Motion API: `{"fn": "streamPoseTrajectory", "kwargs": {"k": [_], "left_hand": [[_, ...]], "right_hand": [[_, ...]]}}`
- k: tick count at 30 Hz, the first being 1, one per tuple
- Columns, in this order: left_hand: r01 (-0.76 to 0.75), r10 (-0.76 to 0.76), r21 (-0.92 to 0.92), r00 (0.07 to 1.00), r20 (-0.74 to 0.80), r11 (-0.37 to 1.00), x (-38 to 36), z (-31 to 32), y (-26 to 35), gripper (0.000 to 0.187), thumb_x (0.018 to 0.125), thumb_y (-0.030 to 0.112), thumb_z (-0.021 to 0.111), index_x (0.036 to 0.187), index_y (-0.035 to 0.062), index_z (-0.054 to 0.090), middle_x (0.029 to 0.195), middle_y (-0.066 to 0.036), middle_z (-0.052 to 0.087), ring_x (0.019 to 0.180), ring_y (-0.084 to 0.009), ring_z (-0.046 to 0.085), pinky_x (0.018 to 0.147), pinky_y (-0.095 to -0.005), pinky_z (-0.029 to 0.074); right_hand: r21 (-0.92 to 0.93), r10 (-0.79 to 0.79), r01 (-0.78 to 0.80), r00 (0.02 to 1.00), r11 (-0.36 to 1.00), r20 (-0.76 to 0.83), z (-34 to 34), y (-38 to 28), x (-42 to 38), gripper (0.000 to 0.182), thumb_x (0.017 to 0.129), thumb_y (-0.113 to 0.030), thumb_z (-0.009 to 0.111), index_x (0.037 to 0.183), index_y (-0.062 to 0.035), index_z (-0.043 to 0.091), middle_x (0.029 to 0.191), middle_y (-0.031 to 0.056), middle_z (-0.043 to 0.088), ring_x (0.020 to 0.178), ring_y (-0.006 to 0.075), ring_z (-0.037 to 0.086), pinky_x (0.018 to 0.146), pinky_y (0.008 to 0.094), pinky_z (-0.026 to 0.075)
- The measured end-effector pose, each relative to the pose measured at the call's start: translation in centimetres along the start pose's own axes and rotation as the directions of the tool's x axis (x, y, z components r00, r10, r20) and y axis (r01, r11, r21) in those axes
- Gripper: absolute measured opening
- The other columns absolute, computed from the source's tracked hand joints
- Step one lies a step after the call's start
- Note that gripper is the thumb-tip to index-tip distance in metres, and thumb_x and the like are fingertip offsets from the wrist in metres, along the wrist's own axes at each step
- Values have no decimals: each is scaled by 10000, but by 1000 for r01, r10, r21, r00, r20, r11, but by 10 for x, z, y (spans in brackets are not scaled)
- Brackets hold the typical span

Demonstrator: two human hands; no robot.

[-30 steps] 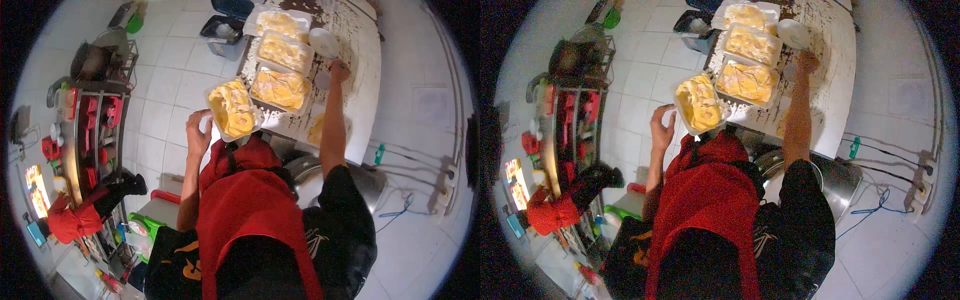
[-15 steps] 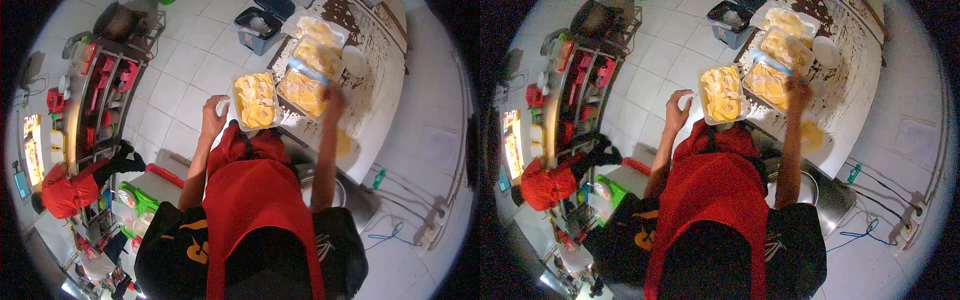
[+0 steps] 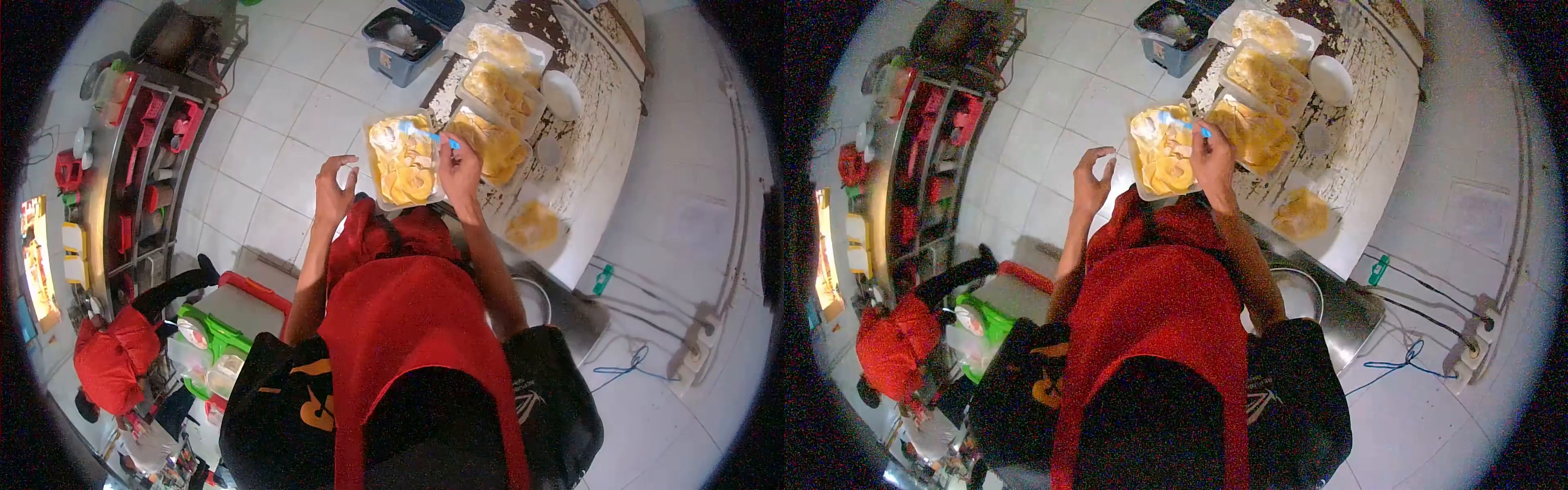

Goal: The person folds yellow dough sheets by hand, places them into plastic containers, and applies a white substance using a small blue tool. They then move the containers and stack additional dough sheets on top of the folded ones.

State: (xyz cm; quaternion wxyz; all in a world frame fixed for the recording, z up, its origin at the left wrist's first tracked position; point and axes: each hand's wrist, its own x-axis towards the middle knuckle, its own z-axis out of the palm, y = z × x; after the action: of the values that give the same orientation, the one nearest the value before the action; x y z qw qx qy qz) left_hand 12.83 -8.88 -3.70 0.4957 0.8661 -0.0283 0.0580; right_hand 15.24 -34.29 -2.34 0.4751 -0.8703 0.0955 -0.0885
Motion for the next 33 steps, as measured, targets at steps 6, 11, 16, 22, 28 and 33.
{"fn": "streamPoseTrajectory", "kwargs": {"k": [6, 11, 16, 22, 28, 33], "left_hand": [[52, -51, -33, 999, 14, 998, -4, 1, -8, 205, 850, 1, 655, 1054, 10, 663, 1057, -187, 678, 1044, -360, 639, 929, -405, 484], [65, -64, -46, 998, 26, 997, -4, 3, -8, 213, 851, 0, 651, 1065, 5, 663, 1058, -185, 679, 1051, -352, 640, 936, -395, 483], [79, -78, -20, 996, 54, 997, -1, 4, -8, 204, 862, 19, 649, 1065, 1, 662, 1058, -184, 678, 1042, -346, 641, 925, -395, 491], [101, -95, -74, 992, 78, 992, 1, 6, 7, 211, 856, 28, 657, 1066, 14, 669, 1058, -172, 679, 1019, -343, 638, 913, -406, 489], [-210, 198, -12, 900, 388, 978, -6, 30, 42, 290, 816, 40, 688, 1106, 58, 680, 1108, -148, 673, 1078, -340, 599, 967, -416, 438], [-441, 356, -14, 705, 613, 897, -16, 76, 25, 381, 846, 182, 709, 1214, 103, 649, 1261, -150, 623, 1227, -317, 518, 1089, -439, 349]], "right_hand": [[46, -16, 20, 997, 999, -82, -26, -2, -21, 204, 958, -172, 631, 1047, 2, 690, 752, 87, 702, 588, 105, 618, 529, 253, 471], [-123, -239, 221, 957, 968, -165, -33, 21, -53, 195, 965, -153, 625, 1045, 20, 668, 718, 79, 688, 574, 97, 619, 515, 264, 467], [-54, -2, -4, 994, 999, -112, -51, 9, -67, 205, 969, -164, 622, 1019, 30, 665, 630, 60, 603, 539, 94, 577, 492, 255, 444], [20, 105, -104, 993, 994, -44, -64, 12, -75, 207, 974, -189, 620, 997, 10, 672, 680, 47, 639, 547, 85, 582, 490, 249, 449], [-76, 30, -40, 992, 996, -121, -117, 43, -27, 212, 966, -216, 616, 970, -14, 682, 686, 64, 655, 553, 150, 599, 515, 306, 470], [-326, -285, 125, 811, 937, -510, -226, 88, 99, 239, 920, -233, 655, 820, -18, 681, 637, 78, 632, 516, 184, 566, 506, 337, 456]]}}
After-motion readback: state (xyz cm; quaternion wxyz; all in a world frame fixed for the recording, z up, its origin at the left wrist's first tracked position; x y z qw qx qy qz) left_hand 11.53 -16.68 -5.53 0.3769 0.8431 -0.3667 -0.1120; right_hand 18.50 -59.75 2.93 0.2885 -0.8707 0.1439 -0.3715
